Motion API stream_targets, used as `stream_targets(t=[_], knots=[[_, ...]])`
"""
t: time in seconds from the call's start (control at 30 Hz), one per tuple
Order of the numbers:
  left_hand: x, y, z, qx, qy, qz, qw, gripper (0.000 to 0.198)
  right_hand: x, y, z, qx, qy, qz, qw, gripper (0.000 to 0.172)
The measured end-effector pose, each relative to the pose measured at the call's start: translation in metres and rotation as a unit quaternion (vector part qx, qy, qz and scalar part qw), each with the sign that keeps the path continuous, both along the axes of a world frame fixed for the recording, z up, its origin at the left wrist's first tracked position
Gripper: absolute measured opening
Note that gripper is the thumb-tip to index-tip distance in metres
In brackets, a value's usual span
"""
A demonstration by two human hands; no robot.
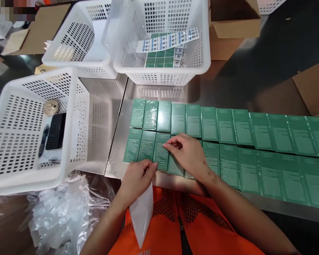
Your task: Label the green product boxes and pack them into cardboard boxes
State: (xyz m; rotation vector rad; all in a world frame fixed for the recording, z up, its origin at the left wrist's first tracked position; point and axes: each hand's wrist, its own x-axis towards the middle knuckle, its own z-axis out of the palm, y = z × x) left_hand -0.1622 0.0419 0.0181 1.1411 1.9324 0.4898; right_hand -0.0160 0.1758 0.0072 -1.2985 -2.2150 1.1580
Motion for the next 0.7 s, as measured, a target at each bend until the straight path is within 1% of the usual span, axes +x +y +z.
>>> stream_targets(t=[0.23,0.47,0.57,0.63,0.7], knots=[[0.000,0.002,-0.001,-0.017,0.003,0.007,1.000,0.040,-0.001,-0.003,-0.003,0.014,-0.052,-0.004,0.999,0.012],[0.000,0.008,0.003,-0.034,0.005,0.007,0.999,0.039,0.000,-0.003,-0.008,0.025,-0.053,-0.004,0.998,0.019],[0.001,0.009,0.003,-0.036,0.007,0.004,0.999,0.038,0.000,-0.004,-0.009,0.032,-0.057,-0.004,0.998,0.018],[0.002,0.011,0.004,-0.047,0.025,-0.004,0.999,0.038,-0.001,-0.005,-0.009,0.038,-0.062,-0.003,0.997,0.018],[0.004,0.012,0.005,-0.064,0.062,-0.022,0.996,0.037,-0.002,-0.006,-0.009,0.040,-0.067,-0.003,0.997,0.019]])
